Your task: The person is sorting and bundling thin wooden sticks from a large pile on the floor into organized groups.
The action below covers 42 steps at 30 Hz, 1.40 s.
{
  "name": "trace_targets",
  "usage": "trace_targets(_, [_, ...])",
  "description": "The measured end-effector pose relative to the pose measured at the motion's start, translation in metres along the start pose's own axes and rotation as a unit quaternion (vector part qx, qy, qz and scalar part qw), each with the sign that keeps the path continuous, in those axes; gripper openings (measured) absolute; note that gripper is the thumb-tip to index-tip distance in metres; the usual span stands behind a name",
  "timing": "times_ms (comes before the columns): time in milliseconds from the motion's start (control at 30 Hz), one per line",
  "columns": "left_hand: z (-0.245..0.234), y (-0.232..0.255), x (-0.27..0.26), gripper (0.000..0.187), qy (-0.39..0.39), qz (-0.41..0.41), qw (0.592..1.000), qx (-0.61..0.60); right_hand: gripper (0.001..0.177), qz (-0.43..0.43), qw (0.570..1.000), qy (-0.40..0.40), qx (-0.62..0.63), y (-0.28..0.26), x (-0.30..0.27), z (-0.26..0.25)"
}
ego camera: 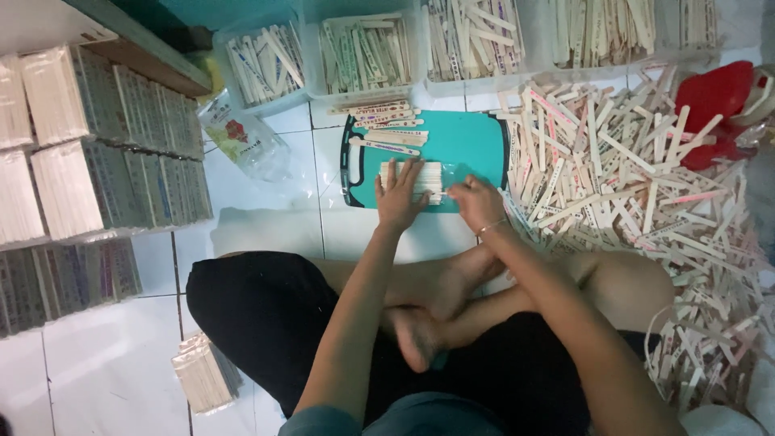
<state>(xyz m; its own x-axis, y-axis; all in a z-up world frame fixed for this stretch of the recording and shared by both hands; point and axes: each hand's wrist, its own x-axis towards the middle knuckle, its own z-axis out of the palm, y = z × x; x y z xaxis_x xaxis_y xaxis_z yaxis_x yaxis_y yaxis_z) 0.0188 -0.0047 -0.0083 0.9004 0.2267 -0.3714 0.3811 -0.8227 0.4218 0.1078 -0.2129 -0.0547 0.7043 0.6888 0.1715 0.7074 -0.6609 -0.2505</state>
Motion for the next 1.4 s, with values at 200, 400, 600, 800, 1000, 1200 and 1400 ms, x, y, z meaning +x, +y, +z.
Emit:
trace_targets(200, [-0.016,-0.005,-0.007,0.067,-0.006,0.024,0.999,0.032,0.015,0.058,0.982,0.026,0.18,0.001,0.011,-0.046])
trace_targets(400, [-0.002,-0.013,-0.002,0.07,0.033,0.045,0.997,0.045,0.016,0.239,0.964,-0.059,0.105,0.052,-0.001,-0.03])
trace_targets(600, [0.009,-0.013,-0.002,0.07,0.081,0.065,0.994,0.029,0.034,0.304,0.871,-0.04,0.384,0.011,0.0,-0.005])
trace_targets(800, [0.002,-0.006,-0.009,0.125,0.111,0.061,0.991,0.046,0.051,0.352,0.849,-0.086,0.386,-0.052,0.021,-0.026])
trace_targets(1000, [0.024,0.017,-0.025,0.118,0.185,0.041,0.967,-0.172,0.082,0.334,0.853,-0.099,0.389,-0.02,0.006,-0.037])
trace_targets(1200, [0.012,0.029,-0.094,0.021,0.166,0.062,0.902,-0.393,0.011,0.099,0.939,-0.181,0.276,-0.031,-0.018,-0.133])
trace_targets(1400, [-0.007,0.033,-0.131,0.006,0.113,0.049,0.92,-0.372,0.013,0.075,0.891,-0.174,0.413,-0.051,-0.038,-0.156])
